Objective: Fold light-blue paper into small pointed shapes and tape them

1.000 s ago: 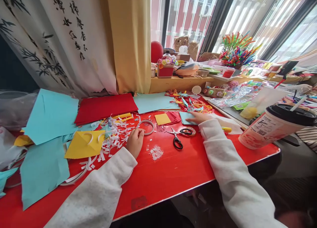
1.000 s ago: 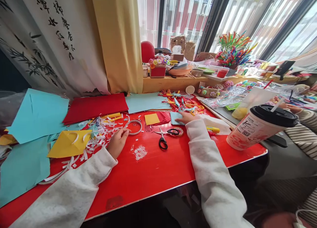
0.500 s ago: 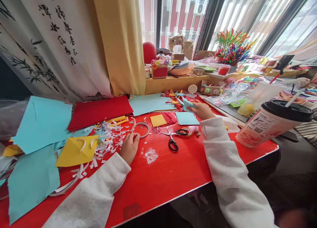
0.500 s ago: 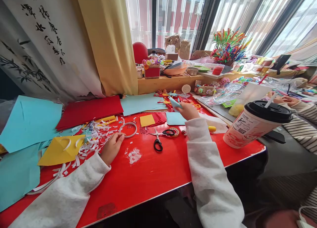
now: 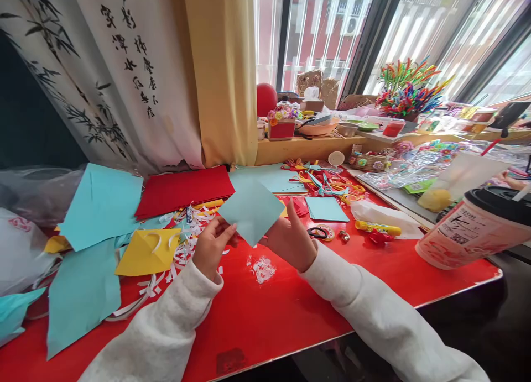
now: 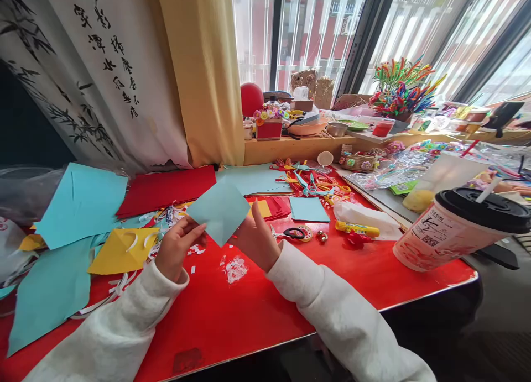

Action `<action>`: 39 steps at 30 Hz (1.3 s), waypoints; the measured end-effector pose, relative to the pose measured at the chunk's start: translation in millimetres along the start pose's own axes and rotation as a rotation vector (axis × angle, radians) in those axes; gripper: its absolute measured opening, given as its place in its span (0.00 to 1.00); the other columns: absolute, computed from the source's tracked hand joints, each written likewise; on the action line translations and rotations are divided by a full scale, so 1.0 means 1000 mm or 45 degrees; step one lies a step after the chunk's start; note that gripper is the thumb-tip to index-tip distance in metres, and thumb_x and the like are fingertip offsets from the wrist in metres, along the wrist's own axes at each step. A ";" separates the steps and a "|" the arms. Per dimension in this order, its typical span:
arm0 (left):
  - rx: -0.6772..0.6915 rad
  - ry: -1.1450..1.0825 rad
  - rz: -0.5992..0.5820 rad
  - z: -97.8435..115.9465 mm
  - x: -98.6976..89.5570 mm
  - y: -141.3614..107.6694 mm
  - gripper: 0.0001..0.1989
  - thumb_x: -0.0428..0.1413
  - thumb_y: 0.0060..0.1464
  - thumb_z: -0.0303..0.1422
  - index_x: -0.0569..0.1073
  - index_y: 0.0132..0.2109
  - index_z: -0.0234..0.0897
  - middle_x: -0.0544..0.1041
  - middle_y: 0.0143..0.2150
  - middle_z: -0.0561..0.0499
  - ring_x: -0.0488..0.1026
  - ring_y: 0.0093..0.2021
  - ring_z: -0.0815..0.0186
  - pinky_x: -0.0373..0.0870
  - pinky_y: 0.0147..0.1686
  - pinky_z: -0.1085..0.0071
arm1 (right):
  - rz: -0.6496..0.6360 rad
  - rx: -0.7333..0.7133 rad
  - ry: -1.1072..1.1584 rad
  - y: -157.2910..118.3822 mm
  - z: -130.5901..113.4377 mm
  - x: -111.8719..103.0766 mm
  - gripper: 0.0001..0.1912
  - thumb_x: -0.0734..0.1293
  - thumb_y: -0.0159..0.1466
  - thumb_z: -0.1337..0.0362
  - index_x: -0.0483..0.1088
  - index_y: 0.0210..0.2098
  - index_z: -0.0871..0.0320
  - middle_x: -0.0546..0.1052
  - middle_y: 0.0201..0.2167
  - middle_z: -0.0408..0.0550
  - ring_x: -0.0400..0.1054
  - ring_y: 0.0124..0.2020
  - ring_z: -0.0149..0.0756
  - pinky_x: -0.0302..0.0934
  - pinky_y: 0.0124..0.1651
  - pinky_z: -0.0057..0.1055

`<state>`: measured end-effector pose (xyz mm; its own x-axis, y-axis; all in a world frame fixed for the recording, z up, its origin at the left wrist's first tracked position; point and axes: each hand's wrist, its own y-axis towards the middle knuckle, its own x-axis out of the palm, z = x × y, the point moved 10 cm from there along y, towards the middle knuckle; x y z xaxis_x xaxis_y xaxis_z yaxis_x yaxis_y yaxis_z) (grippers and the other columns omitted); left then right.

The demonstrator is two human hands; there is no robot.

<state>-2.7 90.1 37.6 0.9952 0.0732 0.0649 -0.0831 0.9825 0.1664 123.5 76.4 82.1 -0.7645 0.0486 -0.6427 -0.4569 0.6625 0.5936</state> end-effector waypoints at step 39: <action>0.027 -0.003 -0.070 0.000 0.014 -0.006 0.26 0.52 0.46 0.41 0.57 0.53 0.42 0.64 0.50 0.45 0.67 0.45 0.61 0.68 0.40 0.65 | -0.058 0.379 0.193 -0.013 0.044 0.014 0.12 0.54 0.59 0.63 0.65 0.27 0.61 0.60 0.17 0.41 0.51 0.19 0.24 0.48 0.22 0.23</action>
<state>11.6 84.8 37.6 0.9982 0.0191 0.0571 -0.0297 0.9813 0.1902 139.1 101.5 44.3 -0.8155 -0.0833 -0.5728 -0.3567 0.8516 0.3841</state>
